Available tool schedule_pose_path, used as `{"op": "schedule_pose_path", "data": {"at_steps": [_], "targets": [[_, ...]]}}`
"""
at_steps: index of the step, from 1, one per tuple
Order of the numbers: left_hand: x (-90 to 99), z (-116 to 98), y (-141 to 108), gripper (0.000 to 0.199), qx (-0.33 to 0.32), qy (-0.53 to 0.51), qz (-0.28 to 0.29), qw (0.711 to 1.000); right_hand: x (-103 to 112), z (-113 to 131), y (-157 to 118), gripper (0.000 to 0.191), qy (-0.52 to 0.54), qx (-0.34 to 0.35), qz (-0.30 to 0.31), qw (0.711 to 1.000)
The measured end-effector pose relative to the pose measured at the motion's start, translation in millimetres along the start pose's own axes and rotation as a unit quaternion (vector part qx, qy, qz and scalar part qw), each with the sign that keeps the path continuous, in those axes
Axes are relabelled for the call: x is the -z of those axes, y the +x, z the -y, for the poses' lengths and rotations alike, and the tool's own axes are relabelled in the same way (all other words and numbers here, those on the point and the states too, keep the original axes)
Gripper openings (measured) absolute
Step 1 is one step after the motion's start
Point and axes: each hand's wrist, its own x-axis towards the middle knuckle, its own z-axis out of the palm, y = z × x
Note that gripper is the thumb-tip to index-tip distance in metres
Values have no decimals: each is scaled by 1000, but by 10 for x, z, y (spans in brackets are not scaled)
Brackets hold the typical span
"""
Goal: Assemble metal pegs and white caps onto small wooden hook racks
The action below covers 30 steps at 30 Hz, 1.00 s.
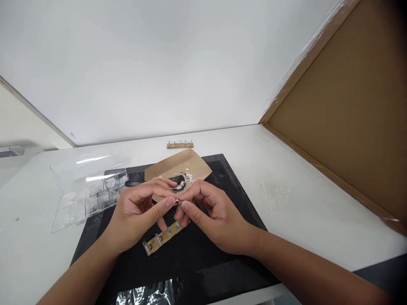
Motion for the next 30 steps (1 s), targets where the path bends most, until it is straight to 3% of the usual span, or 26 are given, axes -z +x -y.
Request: {"op": "schedule_pose_path", "data": {"at_steps": [10,18,23,30], "targets": [[-1,17,-22,11,68,-94,15,993,22,45,38,21,81,-72,18,994],[10,8,-9,9,61,-89,23,994,43,30,45,22,77,-83,26,993],[25,-34,5,8,31,-41,28,998,73,17,42,17,53,-51,40,996],[47,-72,11,9,-10,37,62,997,167,29,47,13,-117,52,47,991]]}}
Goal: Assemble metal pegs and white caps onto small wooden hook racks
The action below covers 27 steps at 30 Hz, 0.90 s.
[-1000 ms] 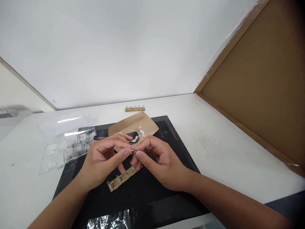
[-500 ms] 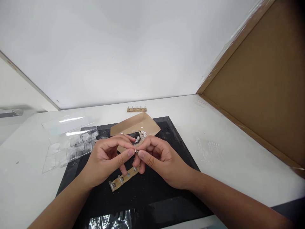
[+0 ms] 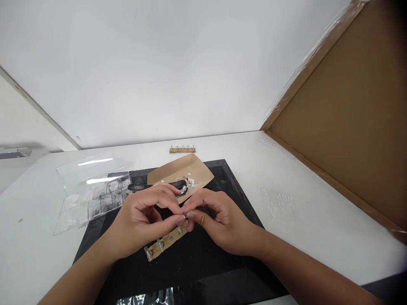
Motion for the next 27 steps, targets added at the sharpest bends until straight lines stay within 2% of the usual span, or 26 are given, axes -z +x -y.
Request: {"op": "schedule_pose_path", "data": {"at_steps": [2,7,12,18,22,27], "targets": [[-14,-20,13,13,-35,32,-13,999,11,11,0,11,5,1,-2,1000],[-42,-63,31,23,-143,122,-36,981,5,25,-8,14,82,-49,22,995],[-34,-88,27,23,-142,181,-22,973,20,-4,-10,18,111,-74,35,990],[-22,-138,69,31,-201,231,35,951,8,-13,-7,27,167,-114,53,978],[-28,-126,63,30,-190,234,36,953,0,-7,-4,32,200,-134,62,969],[-30,-80,51,33,-200,228,10,953,5,-57,-1,30,228,-116,67,964]]}}
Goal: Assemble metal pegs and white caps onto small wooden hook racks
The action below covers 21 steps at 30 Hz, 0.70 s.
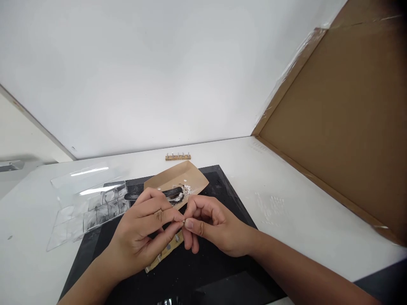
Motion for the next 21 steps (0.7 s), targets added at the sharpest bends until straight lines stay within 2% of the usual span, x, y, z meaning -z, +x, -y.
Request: {"op": "schedule_pose_path", "data": {"at_steps": [4,7,15,21], "targets": [[-7,15,-4,41,-44,66,-52,995,18,-54,22,31,25,16,23,999],[-5,18,-3,39,-69,94,-72,991,17,-76,32,29,48,26,50,997],[-36,76,-32,30,-56,43,-63,996,32,-93,44,26,33,34,67,997],[-49,70,-46,27,-52,55,-60,995,46,-97,47,28,9,31,62,998]]}}
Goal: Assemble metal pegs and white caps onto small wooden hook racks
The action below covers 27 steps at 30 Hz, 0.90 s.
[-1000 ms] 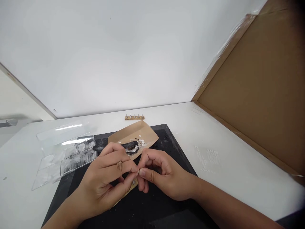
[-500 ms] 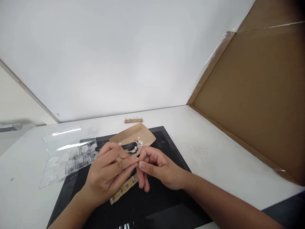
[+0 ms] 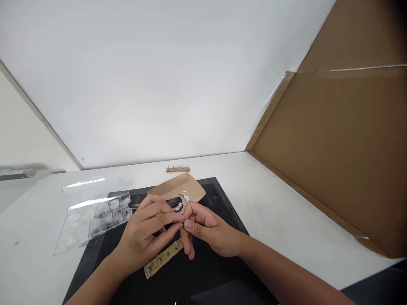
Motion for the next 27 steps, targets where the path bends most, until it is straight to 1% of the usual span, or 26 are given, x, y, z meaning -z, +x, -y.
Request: {"op": "schedule_pose_path", "data": {"at_steps": [4,7,9,14,18,20,22,27], "targets": [[0,26,-15,24,1,17,-6,1000,-51,15,6,32,-43,-11,-43,998],[-12,61,-34,23,-1,27,-17,1000,-95,22,26,34,-92,-15,-85,992],[-26,78,-52,22,10,30,-25,999,-111,22,43,35,-123,-14,-106,987],[-74,78,-117,20,73,-4,-31,997,-124,41,50,32,-180,0,-130,975],[-88,62,-140,19,80,-25,-40,996,-128,87,19,25,-274,36,-148,950],[-81,57,-137,19,74,-27,-33,996,-119,105,8,22,-316,49,-148,936],[-72,57,-135,18,73,-29,-20,997,-104,112,7,21,-337,58,-146,928],[-70,76,-169,17,96,-33,6,995,-92,89,31,19,-325,66,-178,927]]}}
